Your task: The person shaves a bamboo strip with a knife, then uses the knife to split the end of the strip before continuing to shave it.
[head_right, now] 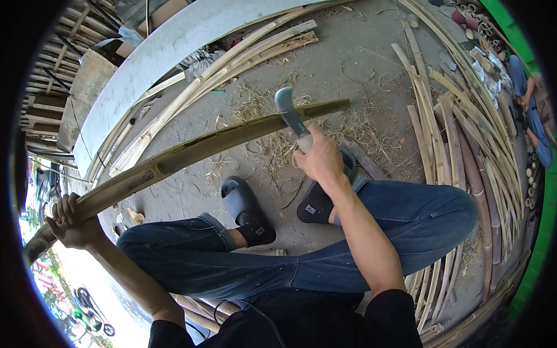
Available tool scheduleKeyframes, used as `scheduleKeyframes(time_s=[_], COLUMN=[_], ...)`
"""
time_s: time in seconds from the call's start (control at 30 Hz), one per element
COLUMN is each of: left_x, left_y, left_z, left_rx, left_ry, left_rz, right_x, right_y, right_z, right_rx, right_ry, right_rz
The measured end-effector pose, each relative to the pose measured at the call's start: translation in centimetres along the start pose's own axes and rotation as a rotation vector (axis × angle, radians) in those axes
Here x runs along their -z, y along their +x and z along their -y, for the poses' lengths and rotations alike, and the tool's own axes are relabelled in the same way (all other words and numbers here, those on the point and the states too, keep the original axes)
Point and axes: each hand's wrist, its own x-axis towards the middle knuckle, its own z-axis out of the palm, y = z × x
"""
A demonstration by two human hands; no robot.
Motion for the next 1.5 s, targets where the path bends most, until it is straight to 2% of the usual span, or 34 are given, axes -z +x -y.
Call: scheduleKeyframes(time_s=[0.03,0.07,0.1,0.13,0.17,0.2,0.23,0.27,0.33,0.4,0.43,0.47,0.53,0.6,0.63,0.73,0.77,0.87,0.93,1.0,1.07,1.1,1.13,1.17,1.27,1.4,1.43,1.5], left_x=[-0.1,-0.5,-1.6,-1.5,-1.3,-1.1,-1.3,-0.7,0.4,0.4,0.4,0.3,0.2,0.1,1.4,1.4,1.2,1.3,1.4,1.1,1.2,1.0,1.1,1.8,1.7,1.0,1.0,1.4], left_y=[-0.3,-0.8,-1.3,-1.0,-0.9,-1.2,-1.2,-1.4,-0.6,-0.7,-1.1,-1.2,-1.3,-1.3,-0.8,-0.7,-1.0,-1.3,-1.4,-1.3,-1.1,-1.2,-1.3,-1.4,-1.8,-1.8,-1.9,-1.6], left_z=[0.0,0.1,0.8,0.8,0.8,0.7,0.8,0.3,-0.7,-0.8,-0.9,-0.9,-0.5,-0.4,-1.2,-1.7,-1.6,-1.1,-0.1,-0.2,0.2,0.3,0.4,0.3,0.5,0.7,0.5,0.1], left_rx=[0.010,0.016,-0.017,-0.032,-0.023,-0.002,-0.020,-0.012,0.020,0.018,0.012,0.010,-0.031,-0.044,-0.024,-0.035,-0.042,-0.075,-0.074,-0.054,-0.057,-0.047,-0.036,-0.060,-0.075,-0.090,-0.078,-0.048], left_ry=[-0.019,-0.038,-0.020,-0.030,-0.043,-0.046,0.001,0.009,-0.121,-0.132,-0.147,-0.150,-0.105,-0.089,-0.108,-0.109,-0.081,-0.038,-0.054,-0.081,-0.086,-0.101,-0.117,-0.053,-0.022,-0.066,-0.061,-0.071], left_rz=[0.029,0.055,0.011,0.015,0.038,0.050,-0.002,-0.013,0.081,0.080,0.061,0.059,0.002,-0.047,-0.039,-0.010,-0.053,-0.143,-0.097,-0.072,-0.062,-0.103,-0.144,-0.152,-0.186,-0.171,-0.168,-0.154], right_x=[0.2,0.5,0.0,0.4,0.2,0.6,0.7,-0.2,0.5,0.0,-0.2,0.0,0.3,-1.1,-0.8,-1.5,-1.8,-1.3,-0.8,-0.4,-1.7,-2.4,-2.2,-1.5,-1.8,-0.6,-0.8,-0.1], right_y=[1.1,2.5,2.8,2.8,1.9,-0.4,-2.5,-3.9,-3.2,-1.3,0.2,1.2,-0.5,-4.7,-7.0,-5.3,-4.5,-1.7,-4.5,-8.9,-11.0,-10.3,-8.7,-6.9,-2.2,-6.9,-7.7,-6.5], right_z=[-1.3,-2.7,-3.8,-2.9,-2.1,1.5,4.8,5.7,4.6,1.6,-0.6,-2.0,0.8,6.2,9.3,6.6,4.9,1.2,6.7,13.4,15.9,15.7,15.2,14.0,6.2,11.5,12.0,10.4], right_rx=[-0.037,-0.151,-0.158,-0.159,-0.065,0.020,0.010,0.008,0.039,0.006,-0.123,-0.171,-0.123,0.087,0.014,0.058,0.049,-0.121,-0.018,0.170,0.422,0.434,0.264,0.164,-0.023,-0.015,-0.003,0.000], right_ry=[-0.032,0.112,0.058,0.002,0.028,0.051,0.112,0.102,0.047,0.065,0.148,0.100,0.130,0.185,0.257,0.156,0.111,0.165,0.284,0.378,0.366,0.367,0.317,0.293,0.098,0.121,0.119,0.113], right_rz=[-0.046,0.001,-0.019,-0.045,-0.028,0.008,0.109,0.063,0.103,0.007,0.014,0.038,0.018,0.114,0.148,0.151,0.080,0.056,0.161,0.351,0.353,0.285,0.311,0.223,0.033,0.178,0.237,0.205])
